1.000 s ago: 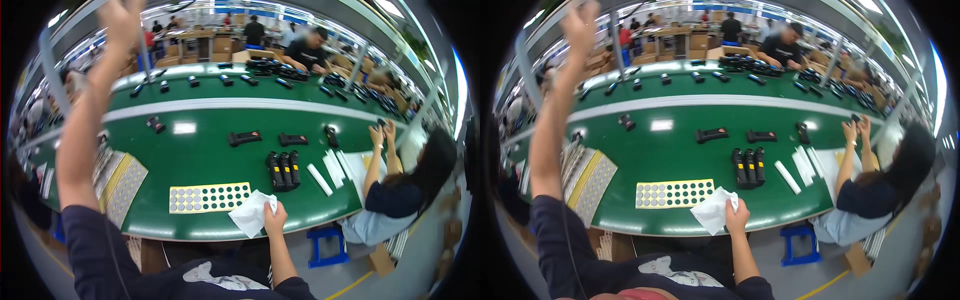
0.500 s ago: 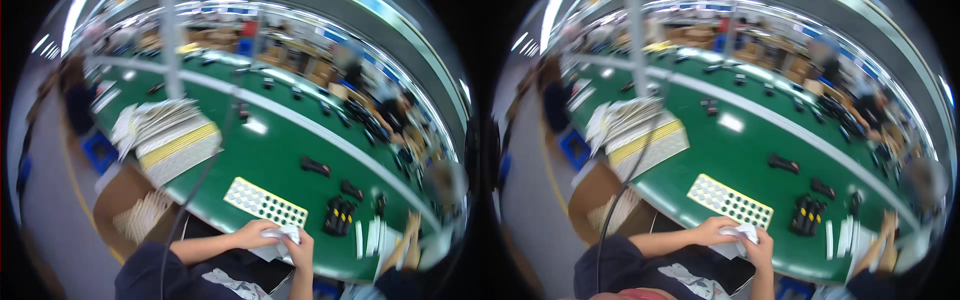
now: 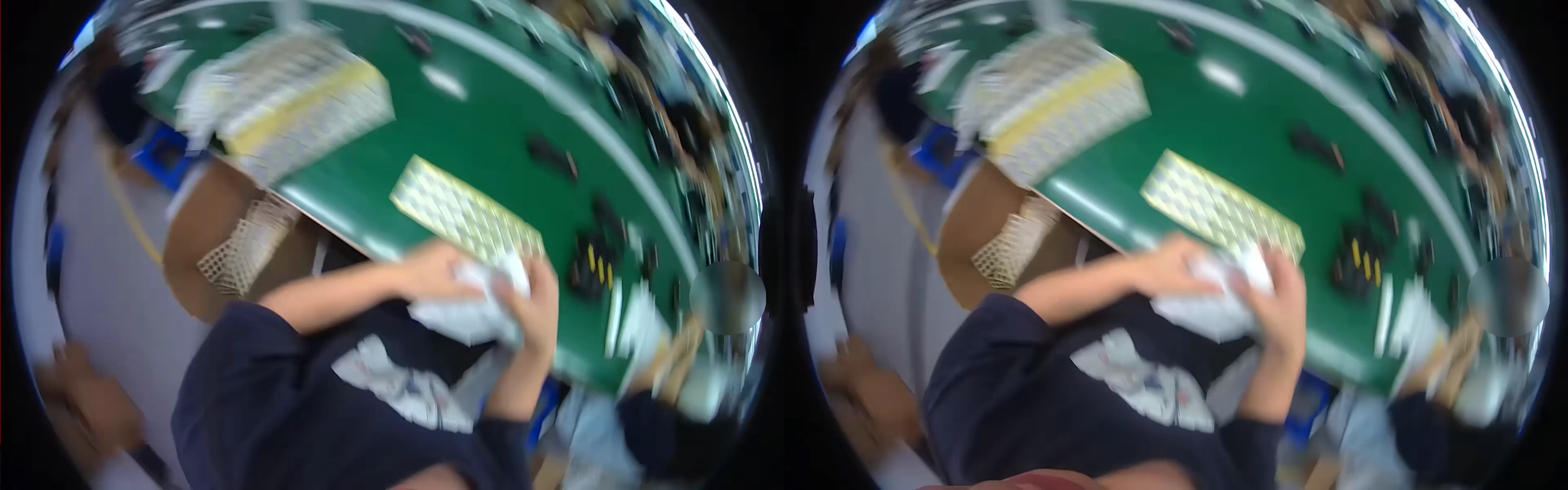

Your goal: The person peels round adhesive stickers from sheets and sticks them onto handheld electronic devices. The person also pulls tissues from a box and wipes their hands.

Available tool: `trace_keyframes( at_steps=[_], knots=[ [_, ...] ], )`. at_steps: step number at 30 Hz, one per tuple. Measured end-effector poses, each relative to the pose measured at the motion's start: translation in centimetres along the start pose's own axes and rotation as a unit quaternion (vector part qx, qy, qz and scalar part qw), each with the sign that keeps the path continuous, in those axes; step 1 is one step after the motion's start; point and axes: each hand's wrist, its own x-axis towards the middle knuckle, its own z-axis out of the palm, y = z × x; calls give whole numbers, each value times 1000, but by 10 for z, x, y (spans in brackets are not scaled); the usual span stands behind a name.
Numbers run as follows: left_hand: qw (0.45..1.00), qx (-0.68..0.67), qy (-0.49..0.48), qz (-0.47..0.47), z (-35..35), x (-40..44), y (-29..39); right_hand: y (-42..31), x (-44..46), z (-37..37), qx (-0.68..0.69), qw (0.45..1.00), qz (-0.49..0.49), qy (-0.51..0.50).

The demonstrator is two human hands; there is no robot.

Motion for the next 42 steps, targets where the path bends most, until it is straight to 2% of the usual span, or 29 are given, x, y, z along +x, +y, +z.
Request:
trace_keyframes(
  at_steps=[1,2,3,4,5,7,8,11,13,14,15,16,17,18,19,21,23,25,26,27,29,31,33,35,37,38,40,42],
  knots=[
    [999,-9,-4,-38,1,1,6,-15,-6,7,119,993,8,26],
    [980,-172,19,-96,8,8,1,-8,-1,-9,139,989,40,4],
    [958,-224,38,-178,8,17,7,2,2,-10,209,976,34,51],
    [936,-302,73,-164,6,28,5,13,5,-12,275,956,21,96],
    [919,-341,91,-177,10,32,1,21,-5,-13,421,894,84,126],
    [906,-365,130,-173,11,37,-7,28,-8,1,514,830,163,143],
    [914,-351,130,-155,28,22,-13,45,-34,11,519,832,141,133],
    [919,-345,116,-150,25,27,-23,52,-38,23,463,861,176,117],
    [935,-283,163,-141,26,27,-19,39,-34,16,364,920,142,41],
    [935,-260,188,-150,24,27,-14,26,-30,17,378,912,129,91],
    [936,-264,180,-146,22,24,-6,21,-30,15,373,914,125,99],
    [965,-80,246,-36,21,19,3,18,-31,12,348,923,130,102],
    [944,108,303,74,16,17,9,16,-32,11,325,930,137,103],
    [925,232,237,185,7,18,12,13,-33,12,293,943,126,96],
    [926,232,236,185,4,19,21,12,-34,13,294,942,126,97],
    [908,377,17,180,4,19,44,11,-39,14,264,959,95,47],
    [915,363,27,171,5,17,29,10,-46,10,274,956,99,37],
    [965,238,-11,109,-2,13,24,4,-48,0,74,995,19,65],
    [972,209,-15,108,-4,13,28,2,-48,-3,-32,990,-44,129],
    [972,209,-18,105,-7,13,32,-3,-46,-2,-30,990,-41,130],
    [978,140,-124,96,-13,13,41,-13,-46,-3,-36,992,-59,104],
    [978,131,-144,82,-16,15,60,-20,-48,-5,-38,995,-63,66],
    [986,150,-74,22,-23,16,83,-31,-62,-14,54,996,75,-12],
    [995,93,-32,10,-34,12,101,-60,-70,-14,41,992,14,118],
    [992,-28,45,112,-39,8,112,-86,-71,-16,65,985,-40,156],
    [989,-71,38,127,-35,5,115,-86,-74,-15,208,966,-74,133],
    [975,-156,20,155,-29,-1,122,-94,-77,-8,331,927,-125,124],
    [964,-210,34,157,-18,3,124,-111,-77,6,335,919,-140,157]
  ],
)
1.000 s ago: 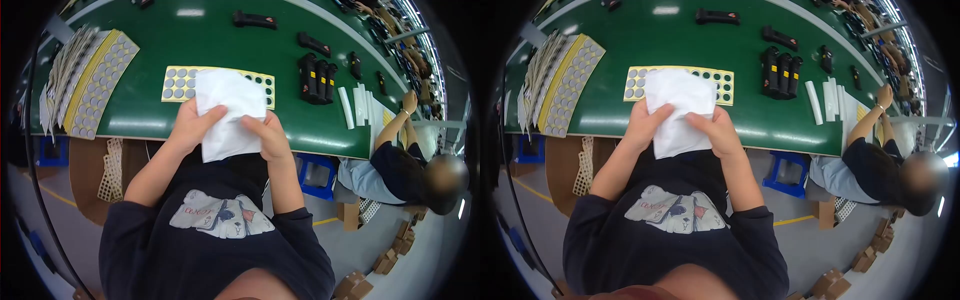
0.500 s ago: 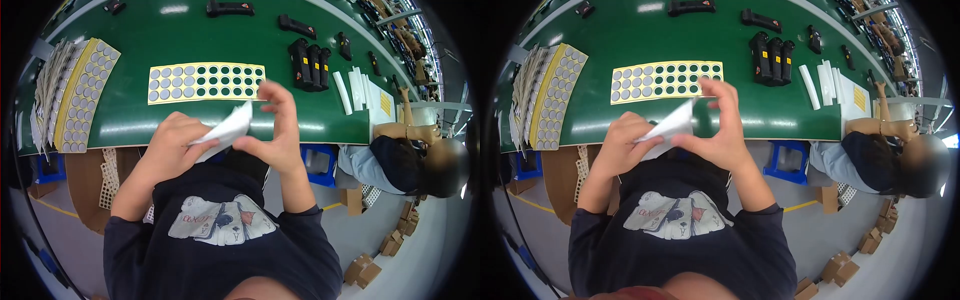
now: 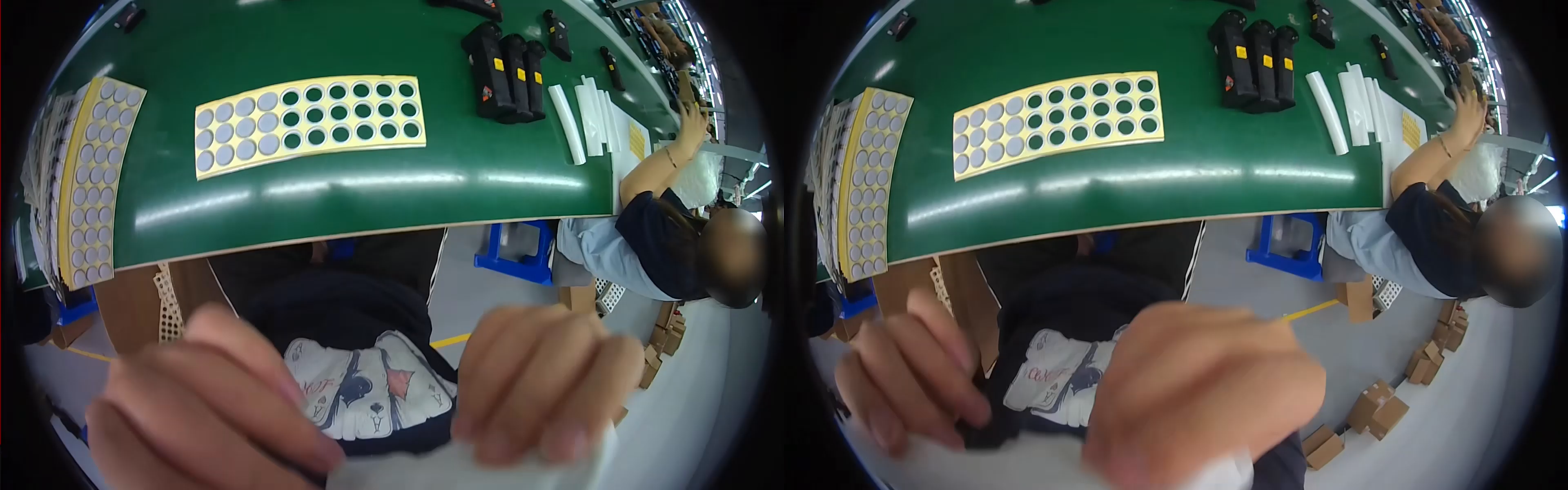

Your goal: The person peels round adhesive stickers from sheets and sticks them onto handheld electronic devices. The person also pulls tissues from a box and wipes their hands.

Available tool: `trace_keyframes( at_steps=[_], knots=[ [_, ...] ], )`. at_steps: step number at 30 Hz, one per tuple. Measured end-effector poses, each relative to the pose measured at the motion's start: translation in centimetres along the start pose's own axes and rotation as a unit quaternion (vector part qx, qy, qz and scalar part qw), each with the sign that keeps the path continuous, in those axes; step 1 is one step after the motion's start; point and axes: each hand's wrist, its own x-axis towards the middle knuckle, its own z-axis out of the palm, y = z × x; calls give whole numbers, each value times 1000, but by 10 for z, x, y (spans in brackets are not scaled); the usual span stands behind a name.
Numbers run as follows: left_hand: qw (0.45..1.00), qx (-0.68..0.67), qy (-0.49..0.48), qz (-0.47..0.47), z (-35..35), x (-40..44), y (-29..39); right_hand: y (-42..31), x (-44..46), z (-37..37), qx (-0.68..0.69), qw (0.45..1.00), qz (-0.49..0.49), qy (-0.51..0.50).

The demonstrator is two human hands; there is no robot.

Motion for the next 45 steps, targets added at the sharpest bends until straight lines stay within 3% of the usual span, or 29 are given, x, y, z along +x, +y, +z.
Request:
trace_keyframes(
  at_steps=[1,2,3,5,6,9,10,12,13,14,15,16,17,19,22,25,28,29,33,42,45],
  knots=[
    [993,-96,-53,33,1,9,-7,-2,-1,10,1,1000,-12,13],
    [973,-189,-109,69,2,18,-12,7,-6,9,110,992,-60,-23],
    [972,-188,-118,79,7,16,-10,13,-5,10,168,982,-80,-29],
    [976,-213,-38,-13,19,-3,0,25,-4,13,282,951,-116,-50],
    [975,-216,-42,-20,18,-2,-4,25,-8,16,359,932,-50,-21],
    [963,-248,-106,-27,10,1,-21,84,11,49,378,909,-156,-79],
    [961,-267,-29,-72,23,-9,-14,86,12,72,453,872,-183,-16],
    [964,-258,-39,-55,17,-9,-19,90,8,65,522,826,-210,44],
    [968,-244,-48,-36,10,-10,-22,95,1,36,436,883,-161,-70],
    [979,-172,-77,84,-4,-10,-38,94,-3,27,395,901,-130,-122],
    [984,-95,-87,125,-17,-2,-47,93,-5,18,347,915,-103,-176],
    [985,-93,-86,118,-27,-5,-52,89,-5,19,373,911,-72,-164],
    [997,23,-34,61,-36,-13,-57,90,-8,22,389,907,-54,-155],
    [969,241,39,-31,-60,-20,-76,99,-14,29,439,885,-36,-148],
    [877,479,-17,-20,-105,13,-143,107,-17,30,486,859,-29,-158],
    [717,682,-144,17,-123,19,-177,115,-28,36,506,846,-9,-165],
    [688,699,-192,-46,-113,22,-167,125,-37,42,526,836,0,-154],
    [711,680,-178,-17,-113,27,-167,128,-42,42,533,834,3,-142],
    [716,679,-160,-34,-107,14,-171,147,-47,39,553,825,27,-111],
    [693,687,-215,-39,-133,2,-172,163,-40,20,543,834,10,-100],
    [717,669,-198,10,-115,7,-180,160,-35,14,523,846,-9,-100]
  ],
)
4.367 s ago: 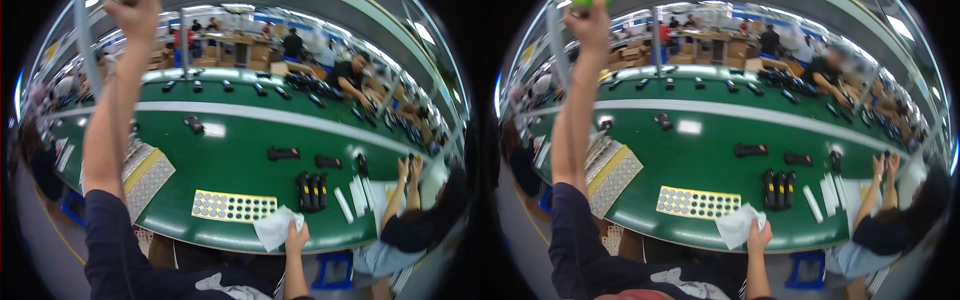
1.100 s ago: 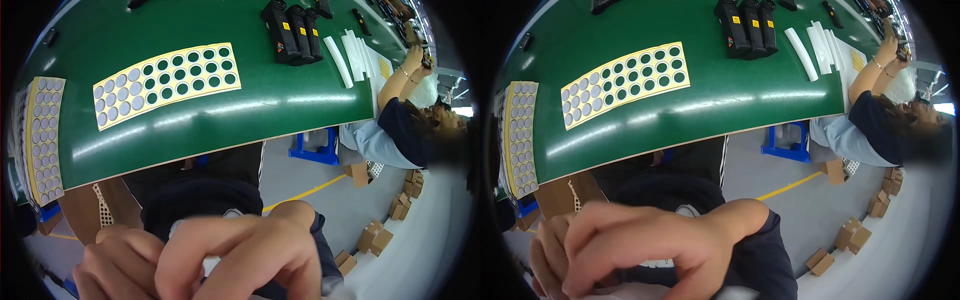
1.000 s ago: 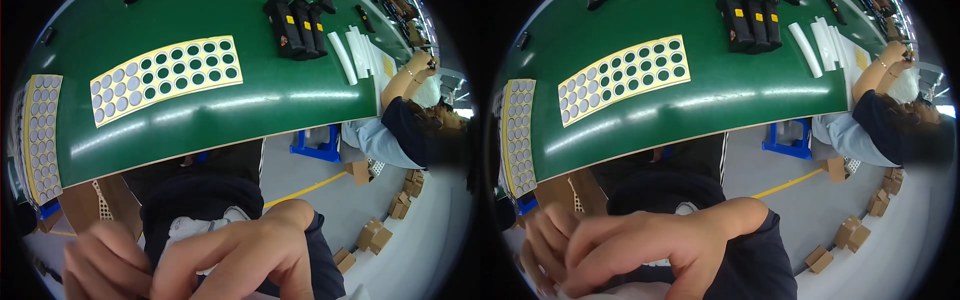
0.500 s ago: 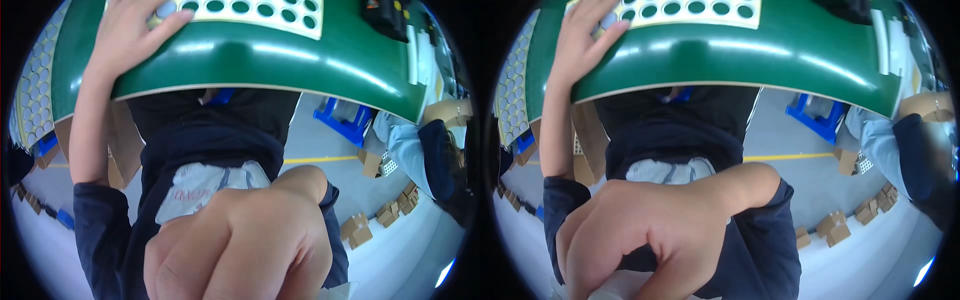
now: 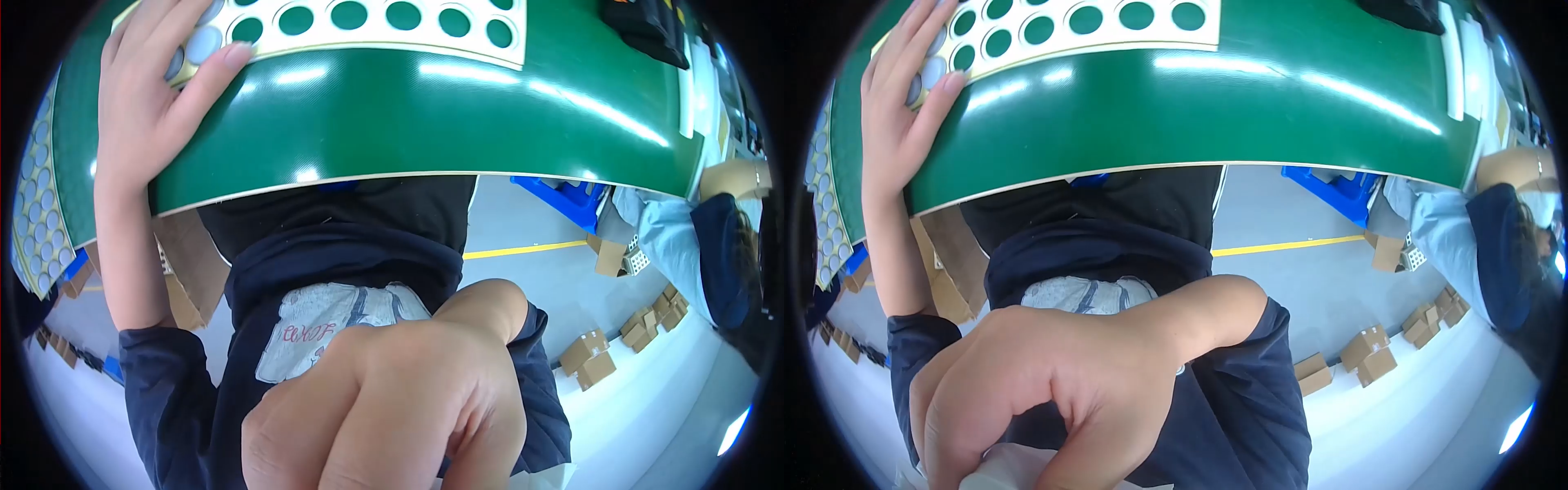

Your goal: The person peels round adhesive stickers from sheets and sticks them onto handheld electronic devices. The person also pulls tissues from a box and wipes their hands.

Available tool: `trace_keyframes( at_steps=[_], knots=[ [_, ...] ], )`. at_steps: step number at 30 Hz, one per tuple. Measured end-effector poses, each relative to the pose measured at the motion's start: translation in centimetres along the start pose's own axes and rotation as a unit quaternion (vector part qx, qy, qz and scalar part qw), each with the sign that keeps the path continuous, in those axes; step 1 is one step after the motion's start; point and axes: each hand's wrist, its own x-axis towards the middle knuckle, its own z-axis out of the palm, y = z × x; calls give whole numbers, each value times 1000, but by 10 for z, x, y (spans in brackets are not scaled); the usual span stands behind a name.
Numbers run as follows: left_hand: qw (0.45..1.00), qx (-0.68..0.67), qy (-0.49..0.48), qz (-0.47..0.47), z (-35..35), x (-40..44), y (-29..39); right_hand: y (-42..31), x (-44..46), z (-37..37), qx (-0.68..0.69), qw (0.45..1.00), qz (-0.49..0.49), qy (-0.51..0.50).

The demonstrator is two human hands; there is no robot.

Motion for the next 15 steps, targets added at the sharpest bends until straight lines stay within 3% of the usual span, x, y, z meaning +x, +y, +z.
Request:
trace_keyframes(
  at_steps=[4,10,15],
  knots=[
    [998,25,-51,-27,-6,3,-7,1,3,4,-8,1000,-9,-11],
    [1000,31,5,4,6,-1,-9,9,-7,7,28,999,-4,15],
    [999,35,-25,-27,3,-4,-8,14,-9,14,30,1000,4,9]
  ],
)
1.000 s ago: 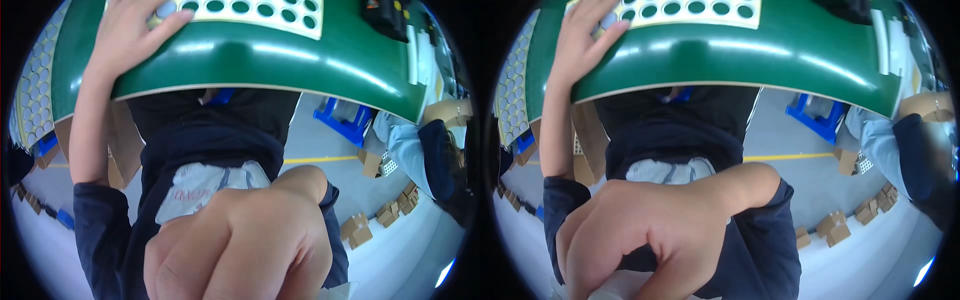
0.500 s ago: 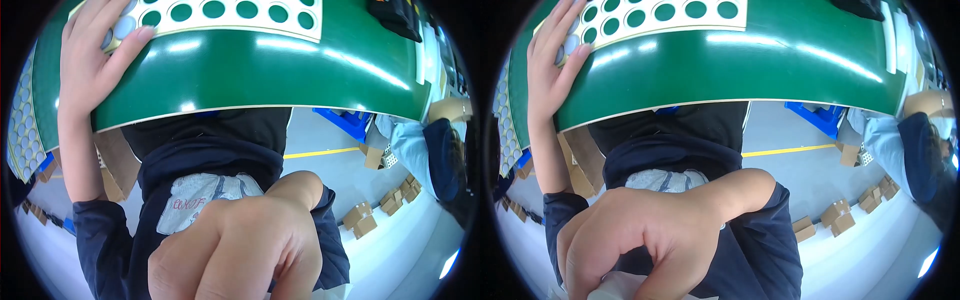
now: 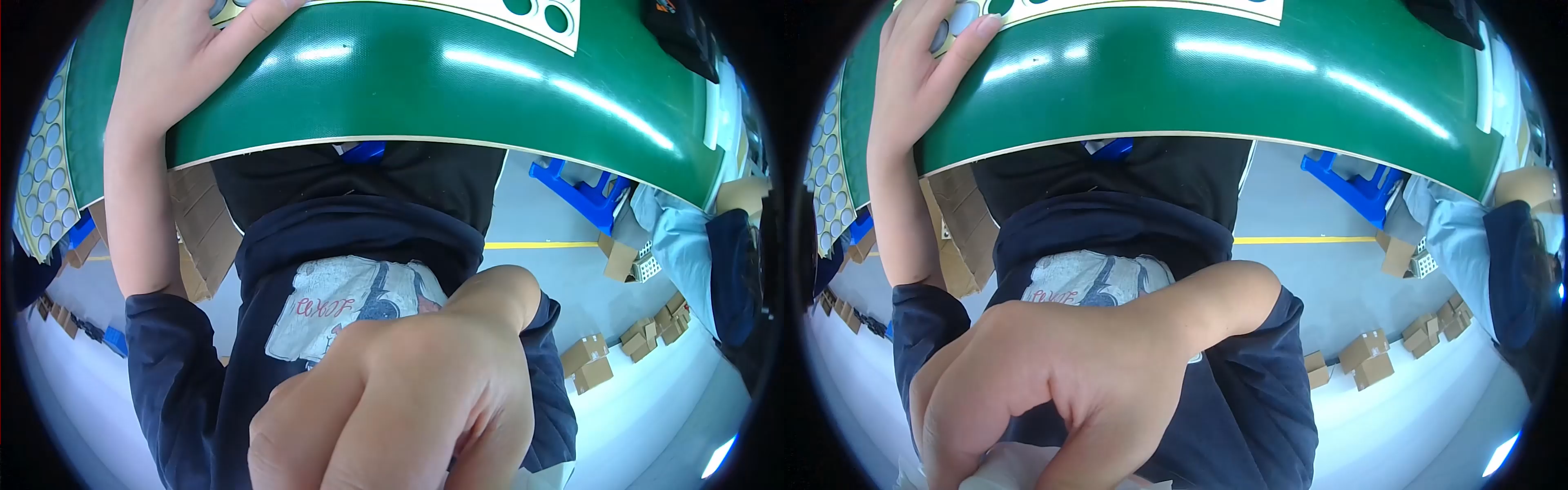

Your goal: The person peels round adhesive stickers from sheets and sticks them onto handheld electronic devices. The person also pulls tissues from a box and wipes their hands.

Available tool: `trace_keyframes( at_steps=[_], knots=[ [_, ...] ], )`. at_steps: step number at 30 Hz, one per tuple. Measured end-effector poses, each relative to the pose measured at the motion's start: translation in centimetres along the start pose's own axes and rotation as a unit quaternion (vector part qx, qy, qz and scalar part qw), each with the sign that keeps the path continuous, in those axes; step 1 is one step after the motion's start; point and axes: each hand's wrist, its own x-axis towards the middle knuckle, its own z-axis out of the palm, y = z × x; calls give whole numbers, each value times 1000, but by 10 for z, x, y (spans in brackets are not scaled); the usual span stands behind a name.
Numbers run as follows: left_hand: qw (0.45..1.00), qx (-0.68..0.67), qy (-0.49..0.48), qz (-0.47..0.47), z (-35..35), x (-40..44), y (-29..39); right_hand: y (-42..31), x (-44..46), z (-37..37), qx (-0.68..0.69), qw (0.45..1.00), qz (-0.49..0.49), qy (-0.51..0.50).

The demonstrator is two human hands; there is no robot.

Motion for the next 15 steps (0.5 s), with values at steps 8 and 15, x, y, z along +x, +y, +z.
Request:
trace_keyframes(
  at_steps=[8,15],
  knots=[
    [993,56,77,66,0,-1,30,-7,3,52,-40,997,-14,-72],
    [997,-10,70,-2,13,-3,35,-25,-12,74,-29,999,9,-42]
  ],
)
